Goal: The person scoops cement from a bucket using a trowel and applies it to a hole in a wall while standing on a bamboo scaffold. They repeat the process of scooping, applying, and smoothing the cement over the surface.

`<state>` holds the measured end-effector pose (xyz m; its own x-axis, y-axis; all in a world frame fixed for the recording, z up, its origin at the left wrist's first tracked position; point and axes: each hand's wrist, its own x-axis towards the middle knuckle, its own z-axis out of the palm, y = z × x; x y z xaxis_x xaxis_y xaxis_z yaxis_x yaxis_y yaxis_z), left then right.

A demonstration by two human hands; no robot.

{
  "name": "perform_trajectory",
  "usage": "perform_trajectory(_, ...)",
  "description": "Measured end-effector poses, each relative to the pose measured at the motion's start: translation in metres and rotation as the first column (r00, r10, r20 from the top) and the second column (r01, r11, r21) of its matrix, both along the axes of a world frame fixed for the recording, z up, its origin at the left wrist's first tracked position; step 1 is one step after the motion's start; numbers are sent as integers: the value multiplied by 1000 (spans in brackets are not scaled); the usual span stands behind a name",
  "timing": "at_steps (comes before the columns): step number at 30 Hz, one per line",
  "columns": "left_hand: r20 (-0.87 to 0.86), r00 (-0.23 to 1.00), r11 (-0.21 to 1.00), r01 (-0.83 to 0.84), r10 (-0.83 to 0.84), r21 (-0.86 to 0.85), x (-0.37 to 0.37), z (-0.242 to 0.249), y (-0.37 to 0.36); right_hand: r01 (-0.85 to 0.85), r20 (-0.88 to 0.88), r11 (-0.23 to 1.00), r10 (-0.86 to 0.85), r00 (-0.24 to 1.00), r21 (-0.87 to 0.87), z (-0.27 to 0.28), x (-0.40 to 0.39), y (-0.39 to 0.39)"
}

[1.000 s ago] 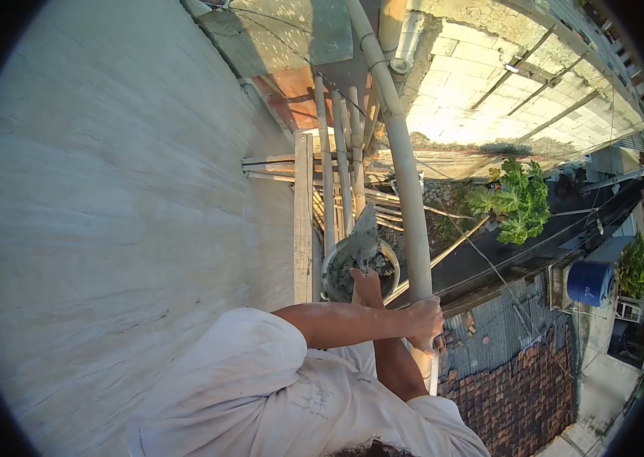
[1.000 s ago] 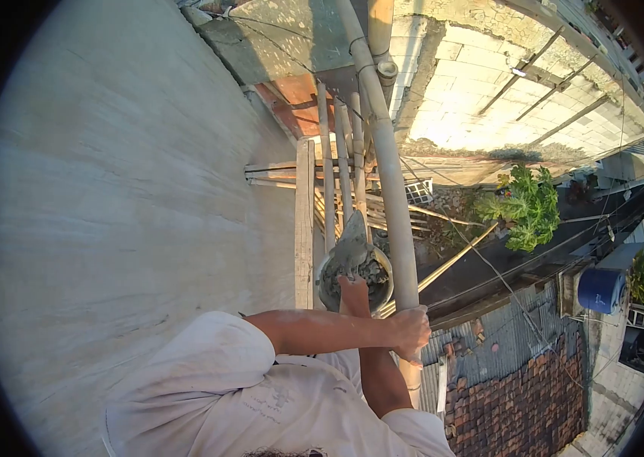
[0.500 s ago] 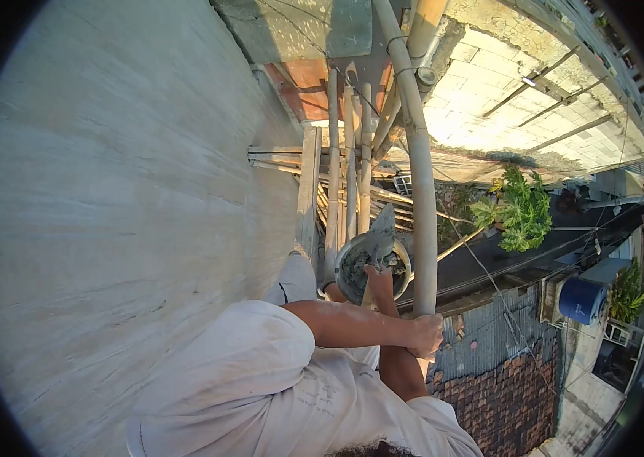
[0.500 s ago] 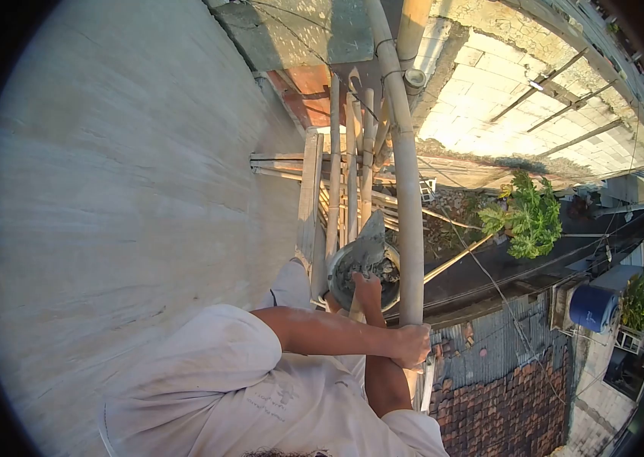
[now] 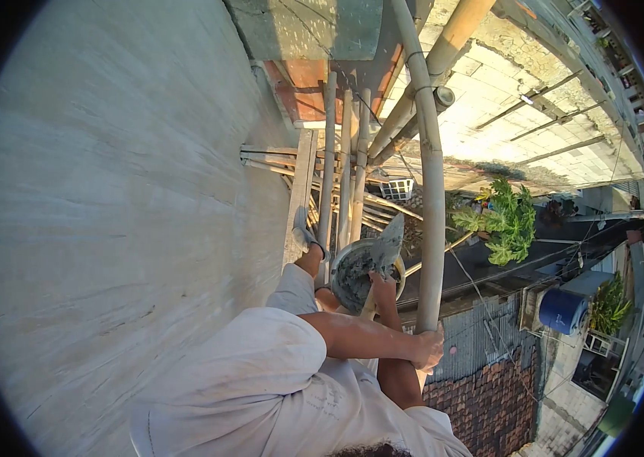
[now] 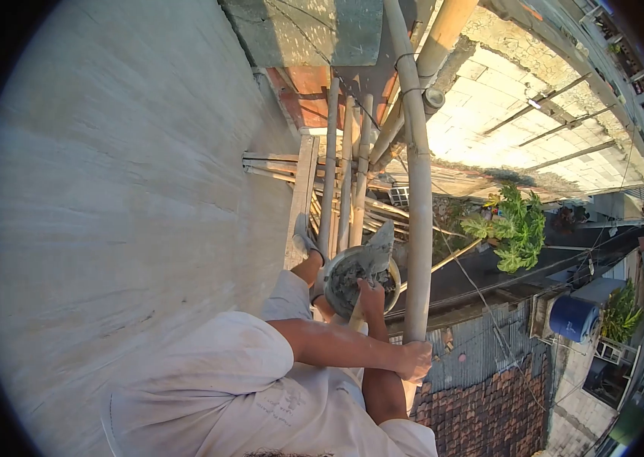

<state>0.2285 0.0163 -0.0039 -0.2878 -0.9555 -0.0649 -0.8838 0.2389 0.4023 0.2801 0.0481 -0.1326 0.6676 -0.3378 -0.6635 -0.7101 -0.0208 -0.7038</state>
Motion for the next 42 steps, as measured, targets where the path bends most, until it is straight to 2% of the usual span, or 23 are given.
perform_trajectory(2,21,1000,1000,-20,20,0,0,5,1,44,-13,997,-43,999,56,4,-1,1)
perform_trajectory(3,-5,1000,1000,-24,24,0,-10,-12,-6,61,-15,996,-60,998,65,10,2,3)
perform_trajectory(6,-49,997,998,-59,60,7,-11,-18,-6,74,-8,995,-73,997,65,9,5,2)
perform_trajectory(9,27,992,993,-120,120,-15,13,-11,-2,60,-44,997,-58,997,45,7,7,0)
perform_trajectory(12,46,966,964,-256,253,72,90,14,12,-24,-30,1000,24,999,0,13,18,0)
perform_trajectory(13,106,941,947,-323,321,-3,116,21,19,-163,31,980,168,985,-111,16,19,0)
perform_trajectory(14,160,906,920,-383,392,-86,143,26,24,-193,44,971,201,979,-140,19,22,1)
perform_trajectory(15,161,903,917,-388,398,-93,166,26,29,-208,49,966,218,975,-155,22,27,4)
perform_trajectory(18,208,828,851,-484,521,-202,212,22,33,-92,0,994,92,996,-66,30,52,14)
perform_trajectory(21,107,912,918,-391,397,-70,221,22,32,-44,-21,998,43,999,-43,39,71,22)
perform_trajectory(24,53,940,937,-329,337,-122,227,21,36,-51,-39,998,50,998,-32,37,95,27)
perform_trajectory(27,39,950,941,-301,310,-153,230,14,33,-165,-130,986,165,978,10,-11,114,15)
perform_trajectory(28,27,953,939,-290,300,-183,229,10,31,-166,-137,986,166,977,12,4,124,23)
perform_trajectory(30,-2,954,932,-292,299,-216,228,1,27,-146,-41,988,145,989,-48,29,148,36)
perform_trajectory(32,-34,954,922,-295,297,-252,224,-7,21,-151,-35,988,151,988,-9,18,164,34)
perform_trajectory(34,-89,966,958,-255,244,-134,232,6,26,-162,-20,986,162,987,27,18,183,36)
perform_trajectory(35,-90,965,957,-258,248,-135,239,12,28,-172,-21,985,173,985,11,19,193,37)
perform_trajectory(36,-336,912,963,-267,237,-45,252,22,36,-183,-21,983,183,983,-5,21,205,39)
perform_trajectory(37,-562,794,967,-249,230,44,266,34,47,-185,-25,983,185,983,-6,22,218,39)
perform_trajectory(39,-709,672,840,-497,214,-217,309,47,95,-249,-33,968,249,968,18,24,239,34)
perform_trajectory(40,-740,588,782,-608,326,-139,339,67,139,-242,-33,970,243,970,23,25,243,37)
perform_trajectory(41,-701,571,674,-718,427,-174,372,79,188,-104,158,978,75,985,183,27,248,41)
perform_trajectory(42,-682,475,513,-842,556,-168,397,81,240,-126,148,982,105,983,141,22,263,39)
